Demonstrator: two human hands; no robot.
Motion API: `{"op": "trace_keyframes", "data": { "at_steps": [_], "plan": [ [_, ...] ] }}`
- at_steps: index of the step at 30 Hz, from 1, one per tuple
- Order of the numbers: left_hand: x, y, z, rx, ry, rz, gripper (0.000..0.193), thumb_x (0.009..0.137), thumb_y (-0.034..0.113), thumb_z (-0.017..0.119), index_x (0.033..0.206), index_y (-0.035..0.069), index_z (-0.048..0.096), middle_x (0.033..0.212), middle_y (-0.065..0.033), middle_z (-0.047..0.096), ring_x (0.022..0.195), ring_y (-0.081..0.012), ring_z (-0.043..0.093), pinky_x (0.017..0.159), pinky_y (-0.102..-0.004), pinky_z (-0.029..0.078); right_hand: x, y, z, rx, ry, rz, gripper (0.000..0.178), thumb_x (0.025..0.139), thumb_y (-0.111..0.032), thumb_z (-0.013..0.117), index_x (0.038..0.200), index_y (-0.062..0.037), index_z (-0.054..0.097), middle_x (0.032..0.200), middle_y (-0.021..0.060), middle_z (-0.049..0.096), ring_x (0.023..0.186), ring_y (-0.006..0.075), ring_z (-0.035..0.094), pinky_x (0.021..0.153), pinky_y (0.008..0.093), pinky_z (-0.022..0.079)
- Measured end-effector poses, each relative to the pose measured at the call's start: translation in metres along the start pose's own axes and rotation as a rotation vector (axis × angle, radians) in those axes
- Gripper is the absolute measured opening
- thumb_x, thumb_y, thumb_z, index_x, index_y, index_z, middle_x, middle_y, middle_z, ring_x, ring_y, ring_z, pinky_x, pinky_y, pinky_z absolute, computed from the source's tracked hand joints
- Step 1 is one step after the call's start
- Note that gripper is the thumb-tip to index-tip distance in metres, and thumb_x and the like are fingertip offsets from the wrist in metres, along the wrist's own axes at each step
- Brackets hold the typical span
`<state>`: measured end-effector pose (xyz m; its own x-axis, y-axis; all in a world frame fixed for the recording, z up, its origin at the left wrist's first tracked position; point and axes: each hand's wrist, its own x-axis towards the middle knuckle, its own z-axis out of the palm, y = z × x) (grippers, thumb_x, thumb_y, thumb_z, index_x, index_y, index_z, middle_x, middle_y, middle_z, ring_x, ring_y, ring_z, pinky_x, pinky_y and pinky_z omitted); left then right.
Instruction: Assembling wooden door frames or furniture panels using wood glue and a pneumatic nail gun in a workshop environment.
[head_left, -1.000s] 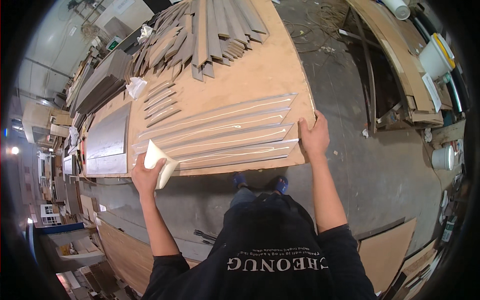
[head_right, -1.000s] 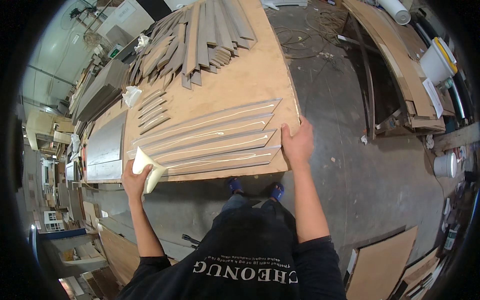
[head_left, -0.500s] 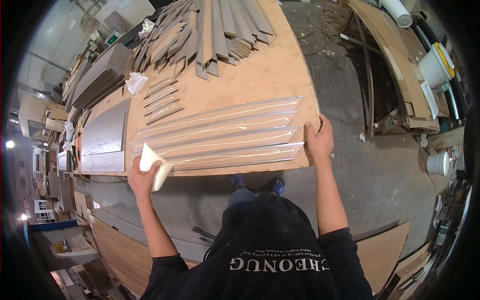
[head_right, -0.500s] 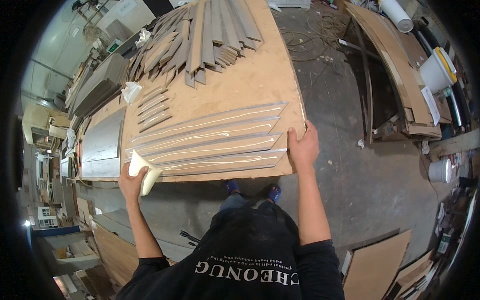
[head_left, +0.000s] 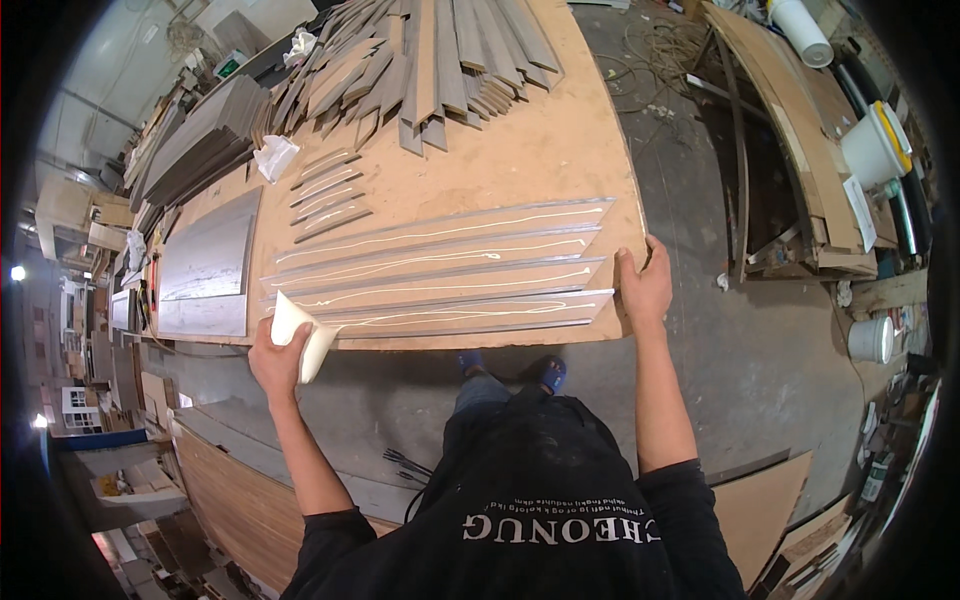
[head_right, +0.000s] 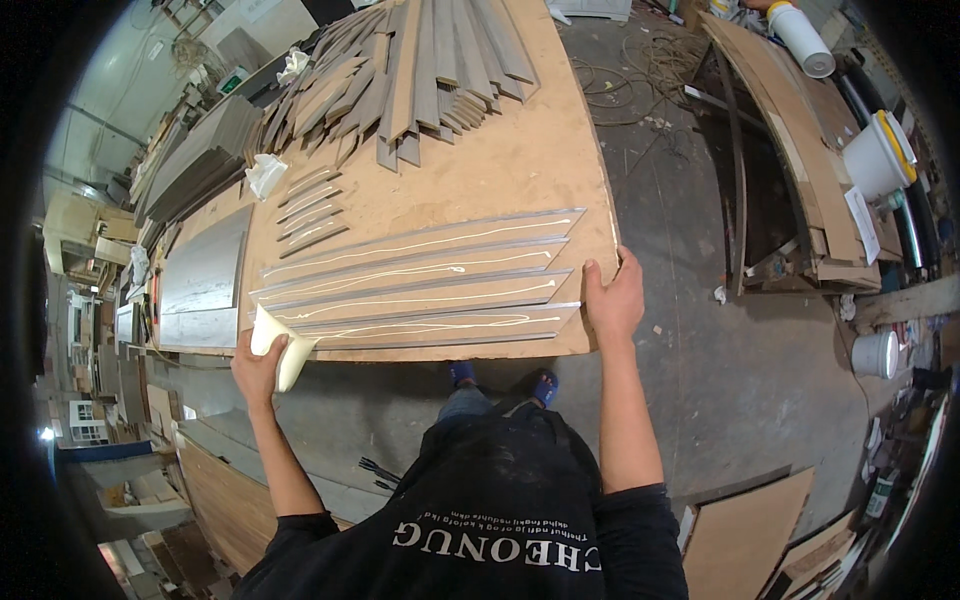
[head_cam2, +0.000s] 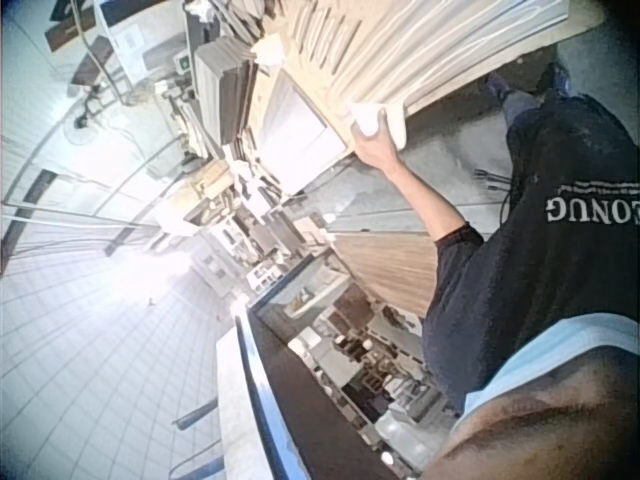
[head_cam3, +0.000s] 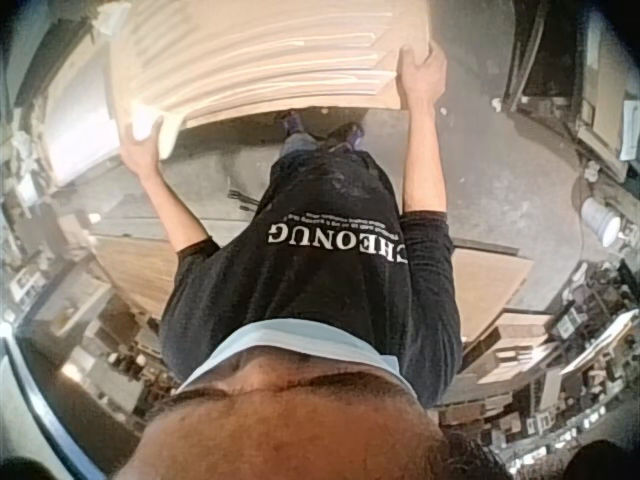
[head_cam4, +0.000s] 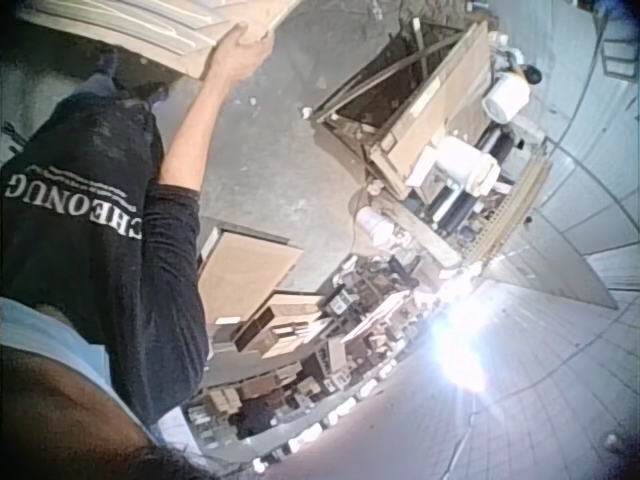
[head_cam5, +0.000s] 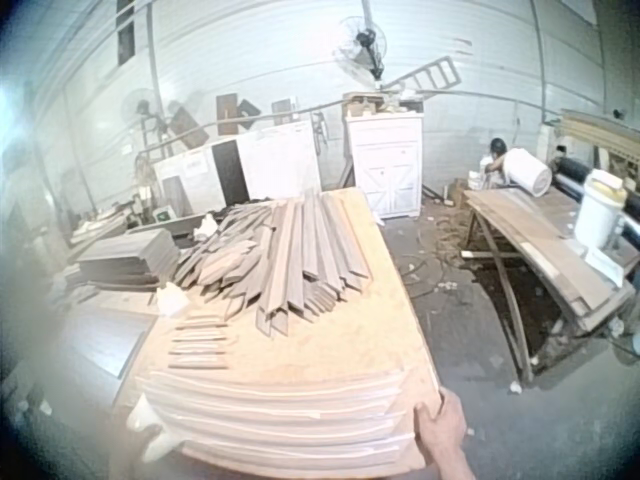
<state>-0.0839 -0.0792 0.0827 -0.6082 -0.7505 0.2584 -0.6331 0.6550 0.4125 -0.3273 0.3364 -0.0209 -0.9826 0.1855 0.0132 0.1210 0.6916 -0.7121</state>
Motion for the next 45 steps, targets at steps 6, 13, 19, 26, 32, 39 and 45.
{"op": "trace_keyframes", "data": {
  "at_steps": [6,13,19,26,32,39,45],
  "plan": [
    [-0.002,-0.008,-0.002,0.027,0.077,-0.032,0.044,0.068,0.032,0.082,0.096,0.004,0.064,0.084,-0.0132,0.069,0.076,-0.0270,0.067,0.069,-0.0352,0.050,0.002,0.003,0.009,0.019,-0.008,-0.030,0.056,0.082,-0.036,0.065,0.127,-0.0057,0.049,0.123,0.0157,0.055,0.114,0.0331,0.054,0.093,0.0403,0.044],
    [-0.024,-0.024,0.001,-1.141,0.063,-0.476,0.045,0.090,0.035,0.059,0.119,0.000,0.054,0.101,-0.0120,0.065,0.086,-0.0246,0.065,0.073,-0.0339,0.053,-0.012,-0.005,0.000,0.104,0.399,-0.299,0.054,0.081,-0.017,0.064,0.131,-0.0044,0.047,0.132,0.0209,0.048,0.126,0.0369,0.041,0.106,0.0449,0.031],
    [-0.035,-0.009,0.023,-1.961,-0.561,-0.679,0.055,0.091,0.047,0.047,0.124,0.003,0.052,0.103,-0.0129,0.065,0.088,-0.0249,0.065,0.078,-0.0376,0.055,-0.167,-0.149,0.058,0.509,-0.623,-0.453,0.079,0.071,-0.024,0.075,0.139,-0.0055,0.038,0.139,0.0153,0.042,0.131,0.0313,0.038,0.108,0.0411,0.030],
    [-0.003,-0.014,0.009,-1.714,-0.590,-0.329,0.035,0.088,0.019,0.058,0.115,-0.003,0.054,0.105,-0.0130,0.063,0.089,-0.0186,0.064,0.076,-0.0296,0.054,-0.259,-0.225,0.146,1.264,-1.034,0.001,0.111,0.070,-0.068,0.066,0.150,-0.0115,0.014,0.140,0.0152,0.039,0.125,0.0255,0.044,0.101,0.0384,0.040],
    [0.054,-0.053,0.031,-0.928,-0.305,0.274,0.053,0.081,0.033,0.065,0.121,0.001,0.054,0.108,-0.0197,0.057,0.112,-0.0364,0.046,0.096,-0.0463,0.034,-0.267,-0.256,0.194,1.574,-0.901,0.220,0.106,0.070,-0.065,0.070,0.148,-0.0101,0.022,0.131,0.0145,0.050,0.116,0.0284,0.053,0.097,0.0445,0.047],
    [0.098,-0.065,0.006,-0.788,-0.590,0.432,0.080,0.079,0.037,0.069,0.141,0.000,0.034,0.140,-0.0260,0.035,0.128,-0.0405,0.039,0.104,-0.0444,0.035,-0.226,-0.270,0.234,1.477,-0.771,0.354,0.085,0.084,-0.061,0.055,0.141,-0.0028,0.031,0.136,0.0178,0.046,0.122,0.0340,0.049,0.102,0.0473,0.042],
    [0.160,-0.083,0.000,-0.572,-0.606,0.292,0.088,0.074,0.026,0.068,0.145,0.001,0.023,0.146,-0.0271,0.027,0.130,-0.0420,0.036,0.107,-0.0453,0.033,-0.212,-0.362,0.283,1.431,-0.912,0.044,0.087,0.085,-0.046,0.060,0.149,-0.0074,0.015,0.144,0.0127,0.034,0.130,0.0243,0.038,0.108,0.0377,0.031]
  ]
}}
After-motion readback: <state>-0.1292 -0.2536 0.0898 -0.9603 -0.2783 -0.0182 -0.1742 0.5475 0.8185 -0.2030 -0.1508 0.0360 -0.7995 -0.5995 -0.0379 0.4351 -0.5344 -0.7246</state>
